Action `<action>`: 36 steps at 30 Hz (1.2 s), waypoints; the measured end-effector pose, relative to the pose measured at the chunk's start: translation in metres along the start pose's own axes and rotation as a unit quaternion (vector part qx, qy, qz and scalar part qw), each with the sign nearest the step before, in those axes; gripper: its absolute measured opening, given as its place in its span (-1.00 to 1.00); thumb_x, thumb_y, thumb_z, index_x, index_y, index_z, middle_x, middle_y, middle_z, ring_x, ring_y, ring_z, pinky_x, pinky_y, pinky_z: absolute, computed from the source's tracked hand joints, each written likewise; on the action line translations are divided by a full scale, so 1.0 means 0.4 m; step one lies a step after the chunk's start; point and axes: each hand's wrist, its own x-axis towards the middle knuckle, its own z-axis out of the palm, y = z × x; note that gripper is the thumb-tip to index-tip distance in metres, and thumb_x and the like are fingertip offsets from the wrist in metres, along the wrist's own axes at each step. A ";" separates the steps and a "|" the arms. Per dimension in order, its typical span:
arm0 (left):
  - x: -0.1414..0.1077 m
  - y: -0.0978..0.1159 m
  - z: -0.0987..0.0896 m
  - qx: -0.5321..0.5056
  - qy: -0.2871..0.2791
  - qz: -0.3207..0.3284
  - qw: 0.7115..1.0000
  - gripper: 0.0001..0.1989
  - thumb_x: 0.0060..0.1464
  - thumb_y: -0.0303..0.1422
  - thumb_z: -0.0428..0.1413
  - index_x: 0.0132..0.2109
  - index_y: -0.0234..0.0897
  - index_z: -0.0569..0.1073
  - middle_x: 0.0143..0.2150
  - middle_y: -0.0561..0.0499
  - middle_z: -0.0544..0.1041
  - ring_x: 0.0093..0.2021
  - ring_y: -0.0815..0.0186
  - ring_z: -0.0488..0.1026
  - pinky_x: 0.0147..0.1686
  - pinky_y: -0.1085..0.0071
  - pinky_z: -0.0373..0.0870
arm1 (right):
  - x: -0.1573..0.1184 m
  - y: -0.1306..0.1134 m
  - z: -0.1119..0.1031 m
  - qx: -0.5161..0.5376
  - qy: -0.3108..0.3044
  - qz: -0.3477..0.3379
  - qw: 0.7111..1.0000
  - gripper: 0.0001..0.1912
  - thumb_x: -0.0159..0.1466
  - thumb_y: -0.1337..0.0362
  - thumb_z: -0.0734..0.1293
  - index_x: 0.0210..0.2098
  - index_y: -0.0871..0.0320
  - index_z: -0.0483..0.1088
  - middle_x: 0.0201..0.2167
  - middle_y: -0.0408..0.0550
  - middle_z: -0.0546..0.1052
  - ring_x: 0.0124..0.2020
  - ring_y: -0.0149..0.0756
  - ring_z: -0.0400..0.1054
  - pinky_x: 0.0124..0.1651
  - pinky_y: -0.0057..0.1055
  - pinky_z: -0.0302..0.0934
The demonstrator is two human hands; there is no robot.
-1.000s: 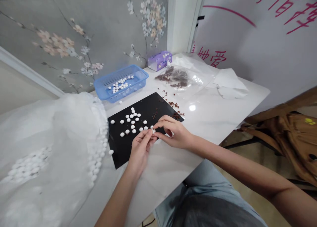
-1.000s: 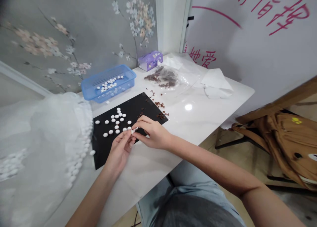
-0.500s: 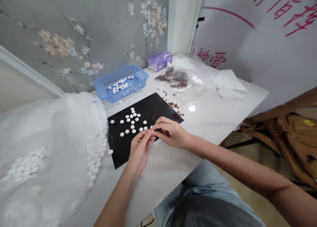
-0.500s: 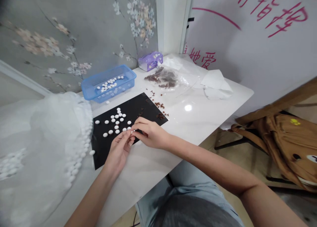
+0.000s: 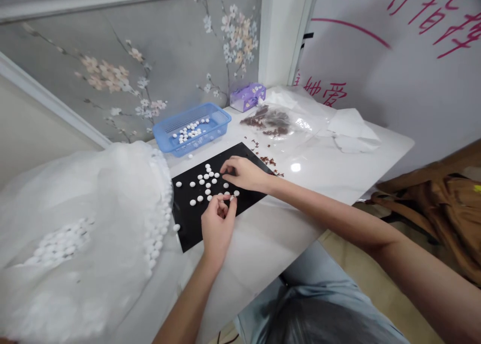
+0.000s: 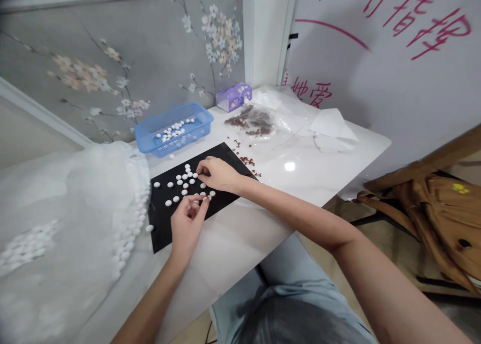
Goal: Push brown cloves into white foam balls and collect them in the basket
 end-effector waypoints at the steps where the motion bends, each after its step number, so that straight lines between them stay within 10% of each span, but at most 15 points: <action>1: -0.001 0.000 -0.002 0.043 -0.002 0.011 0.999 -0.86 0.00 -0.24 0.11 -0.35 -0.22 0.41 -0.64 0.20 0.16 -0.60 0.44 0.14 -0.54 0.49 0.06 | 0.020 0.003 0.013 -0.019 -0.005 -0.001 1.000 -0.86 0.13 0.39 0.29 -0.30 0.24 0.42 -0.39 -0.09 0.35 -0.43 -0.44 0.22 -0.32 -0.47 0.12; 10: -0.010 0.012 -0.009 0.170 -0.005 0.006 0.985 -0.85 -0.06 -0.42 0.07 -0.29 -0.16 0.48 -0.64 0.17 0.29 -0.56 0.39 0.23 -0.52 0.48 -0.01 | 0.029 -0.006 0.036 -0.034 -0.003 0.002 0.999 -0.91 0.16 0.35 0.28 -0.36 0.23 0.41 -0.39 -0.09 0.35 -0.40 -0.42 0.23 -0.33 -0.47 0.11; 17: -0.010 0.019 -0.006 -0.128 0.010 -0.044 0.991 -0.71 0.08 -0.24 0.04 -0.04 -0.18 0.43 -0.32 0.05 0.48 -0.44 0.41 0.38 -0.43 0.53 0.28 | -0.139 -0.041 0.008 0.102 0.060 -0.053 0.992 -0.89 0.21 0.33 0.27 -0.27 0.19 0.39 -0.29 -0.10 0.39 -0.61 -0.60 0.12 -0.50 -0.56 0.12; 26: -0.018 0.040 0.017 -0.266 -0.049 -0.137 0.953 -0.77 -0.09 -0.30 0.22 -0.23 -0.27 0.55 -0.30 -0.01 0.57 -0.31 0.40 0.45 -0.27 0.53 0.36 | -0.219 -0.022 -0.055 0.167 0.034 -0.047 0.984 -0.82 0.17 0.25 0.32 -0.24 0.19 0.39 -0.30 -0.05 0.42 -0.60 -0.56 0.16 -0.56 -0.55 0.16; 30: -0.012 0.044 0.012 -0.326 -0.051 -0.191 0.924 -0.76 -0.16 -0.34 0.26 -0.25 -0.27 0.56 -0.27 0.00 0.56 -0.26 0.41 0.46 -0.19 0.50 0.35 | -0.232 0.059 -0.129 0.015 0.143 0.047 0.988 -0.89 0.19 0.30 0.29 -0.31 0.18 0.42 -0.35 -0.05 0.45 -0.58 -0.49 0.20 -0.51 -0.48 0.14; 36: -0.001 0.032 0.010 -0.396 -0.051 -0.220 0.890 -0.80 -0.14 -0.33 0.26 -0.29 -0.28 0.56 -0.26 0.02 0.55 -0.28 0.46 0.47 -0.15 0.53 0.34 | -0.249 0.138 -0.176 -0.187 0.060 0.144 0.970 -0.84 0.19 0.34 0.23 -0.31 0.16 0.45 -0.28 -0.02 0.48 -0.61 -0.48 0.20 -0.44 -0.41 0.12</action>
